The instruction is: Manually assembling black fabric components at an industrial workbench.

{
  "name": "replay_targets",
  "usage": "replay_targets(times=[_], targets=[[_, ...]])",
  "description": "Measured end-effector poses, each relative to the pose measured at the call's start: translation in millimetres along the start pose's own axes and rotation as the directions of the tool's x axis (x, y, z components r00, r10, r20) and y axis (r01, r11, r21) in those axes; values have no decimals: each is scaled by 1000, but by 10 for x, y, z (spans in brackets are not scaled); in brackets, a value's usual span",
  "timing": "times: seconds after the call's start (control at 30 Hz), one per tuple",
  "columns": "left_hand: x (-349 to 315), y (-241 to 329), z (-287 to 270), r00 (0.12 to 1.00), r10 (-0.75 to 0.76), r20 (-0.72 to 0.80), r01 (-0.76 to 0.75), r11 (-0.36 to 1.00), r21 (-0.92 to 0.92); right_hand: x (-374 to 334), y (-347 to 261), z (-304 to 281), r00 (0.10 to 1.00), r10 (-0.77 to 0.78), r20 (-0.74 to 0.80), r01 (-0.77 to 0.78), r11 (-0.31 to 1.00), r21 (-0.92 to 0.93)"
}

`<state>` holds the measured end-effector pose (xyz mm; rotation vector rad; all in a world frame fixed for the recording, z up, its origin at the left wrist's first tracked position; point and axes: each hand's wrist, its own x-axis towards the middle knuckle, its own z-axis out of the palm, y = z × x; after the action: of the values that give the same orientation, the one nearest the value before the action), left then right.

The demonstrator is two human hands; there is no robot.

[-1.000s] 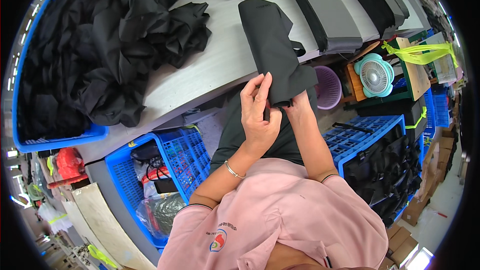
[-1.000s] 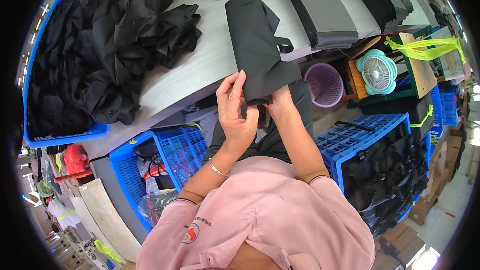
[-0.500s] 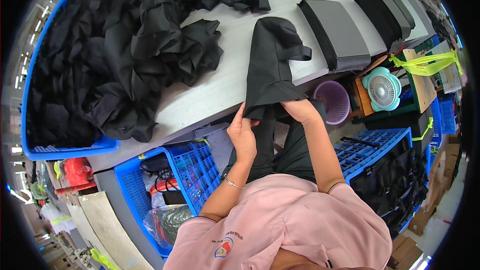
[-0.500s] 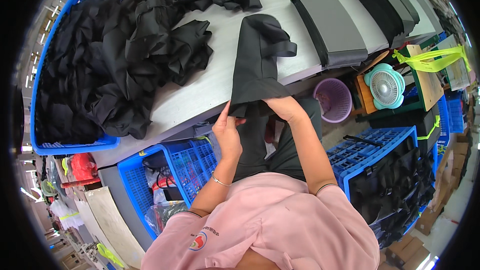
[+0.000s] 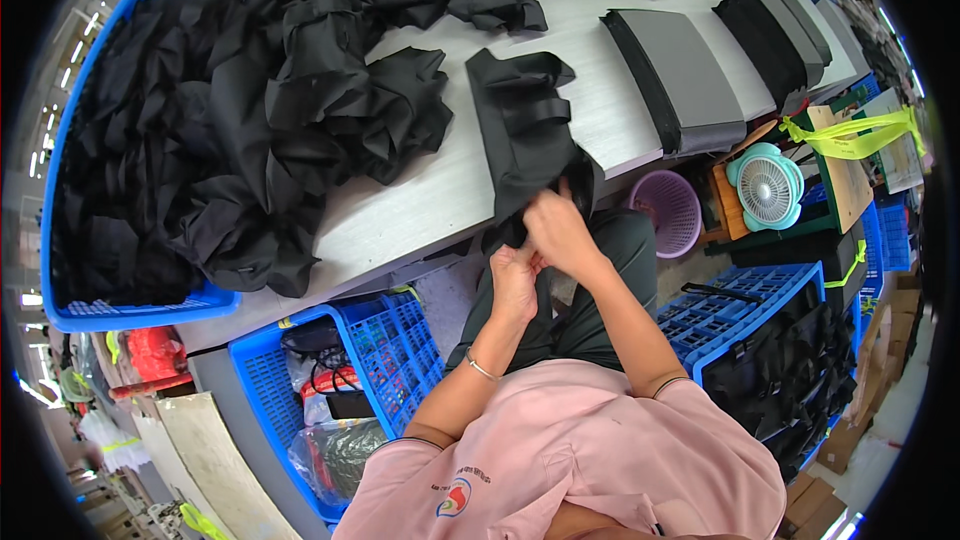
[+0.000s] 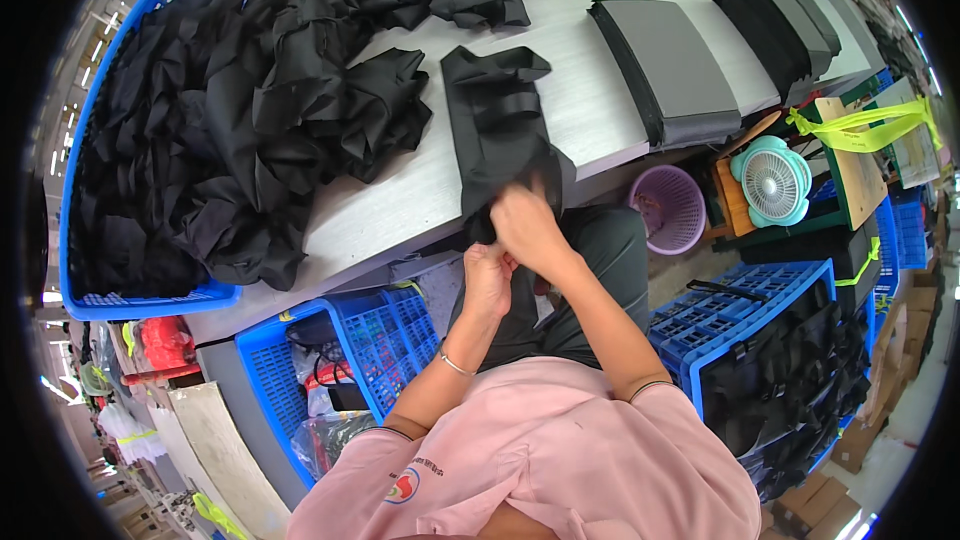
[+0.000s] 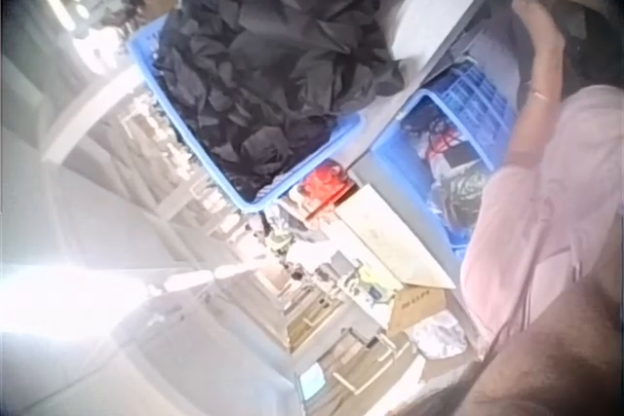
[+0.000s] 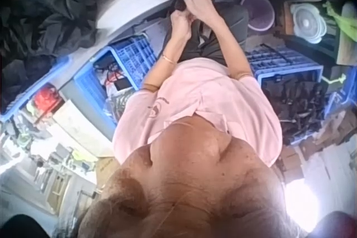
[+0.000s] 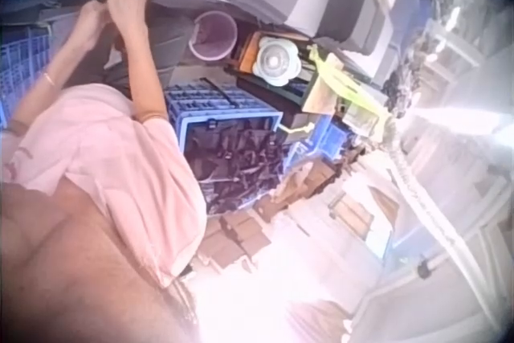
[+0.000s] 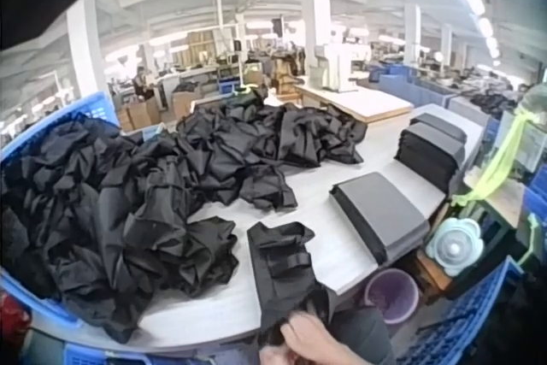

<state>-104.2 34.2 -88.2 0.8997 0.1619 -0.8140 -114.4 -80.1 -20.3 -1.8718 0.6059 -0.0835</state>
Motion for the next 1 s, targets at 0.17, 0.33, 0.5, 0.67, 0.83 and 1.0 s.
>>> replay_targets(times=[0.17, 0.33, 0.5, 0.67, 0.83, 1.0], targets=[[122, -106, -262, 997, -20, 79, 17, 999, 38, 3, 130, 324, 905, -424, -20, 296, 664, -687], [-77, 152, 86, 993, -42, 114, 54, 993, -105, -168, 192, 415, 750, -625, -219, 213, 541, -814], [97, -140, -146, 942, -262, 211, 257, 965, 49, -168, -33, 292, 791, -595, -140, 181, 446, -877], [152, -231, -219, 929, -313, 199, 264, 935, 237, -97, 422, 326, 893, -429, -137, 115, 512, -851], [-158, -28, -26, 945, 321, 53, -318, 876, 363, -189, 385, 194, 897, -402, -182, 101, 588, -803], [-146, 380, -15, 743, 555, 373, -600, 309, 738, -266, 532, 303, 881, -452, -137, 135, 519, -844]])
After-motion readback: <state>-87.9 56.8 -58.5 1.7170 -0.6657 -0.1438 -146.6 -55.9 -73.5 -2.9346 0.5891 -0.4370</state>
